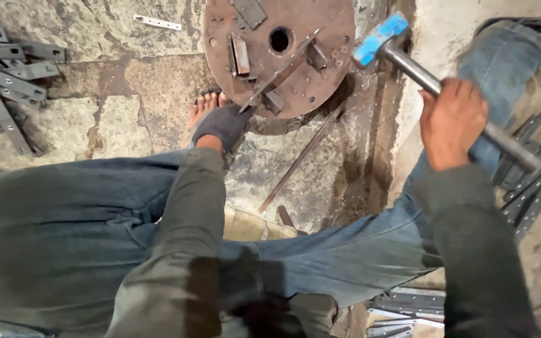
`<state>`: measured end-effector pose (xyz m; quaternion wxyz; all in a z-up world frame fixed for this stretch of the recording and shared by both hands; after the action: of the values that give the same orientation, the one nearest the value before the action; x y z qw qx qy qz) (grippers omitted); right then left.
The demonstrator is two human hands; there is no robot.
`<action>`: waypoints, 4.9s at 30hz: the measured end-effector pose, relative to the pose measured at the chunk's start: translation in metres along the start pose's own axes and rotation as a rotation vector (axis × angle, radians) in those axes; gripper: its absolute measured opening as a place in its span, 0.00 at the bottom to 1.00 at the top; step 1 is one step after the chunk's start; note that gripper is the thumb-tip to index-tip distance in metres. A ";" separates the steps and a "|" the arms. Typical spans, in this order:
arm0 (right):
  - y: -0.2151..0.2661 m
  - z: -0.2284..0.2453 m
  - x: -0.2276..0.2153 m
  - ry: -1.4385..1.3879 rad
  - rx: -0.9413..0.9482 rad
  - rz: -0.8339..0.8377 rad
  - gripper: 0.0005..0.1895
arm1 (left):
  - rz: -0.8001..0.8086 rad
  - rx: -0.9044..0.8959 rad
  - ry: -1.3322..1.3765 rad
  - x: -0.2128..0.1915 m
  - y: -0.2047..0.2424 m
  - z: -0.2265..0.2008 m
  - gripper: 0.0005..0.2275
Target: Manually shaping and checking metal hinge components using a jig and hammer.
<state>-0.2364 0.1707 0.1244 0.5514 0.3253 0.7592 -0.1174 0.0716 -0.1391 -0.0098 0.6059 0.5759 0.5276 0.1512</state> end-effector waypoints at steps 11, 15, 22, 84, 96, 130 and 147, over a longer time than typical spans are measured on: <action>0.008 0.097 -0.048 -0.680 0.296 0.186 0.25 | -0.067 -0.056 0.096 0.005 -0.007 0.007 0.44; 0.019 0.125 -0.025 -1.449 0.468 0.346 0.22 | -0.054 -0.018 0.052 0.004 -0.009 0.001 0.39; 0.011 0.119 -0.011 -1.337 0.405 0.141 0.24 | -0.161 0.036 -0.030 0.035 -0.037 0.015 0.41; 0.013 0.134 0.002 -1.044 0.373 0.104 0.30 | -0.112 -0.020 -0.013 0.035 -0.034 0.020 0.42; 0.019 0.132 -0.018 -1.178 0.342 0.120 0.28 | 0.007 0.084 0.172 0.028 -0.037 -0.007 0.29; 0.023 0.130 0.008 -1.167 0.345 0.103 0.30 | 0.046 -0.112 -0.007 0.034 -0.040 0.009 0.43; 0.015 0.138 0.008 -1.113 0.314 0.126 0.29 | -0.082 -0.046 0.004 0.067 -0.085 0.037 0.41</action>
<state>-0.1237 0.1114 0.0695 0.8187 0.3371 0.3075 -0.3487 0.0925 -0.1307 -0.1224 0.6234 0.5395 0.5485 0.1395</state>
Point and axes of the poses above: each hand's wrist, its own y-axis away from the middle knuckle, its own x-axis out of the palm, z = x × y, the point moved 5 cm from there along -y, towards the middle knuckle, and after that the axes turned 7 degrees about z, right-handed, at the moved point
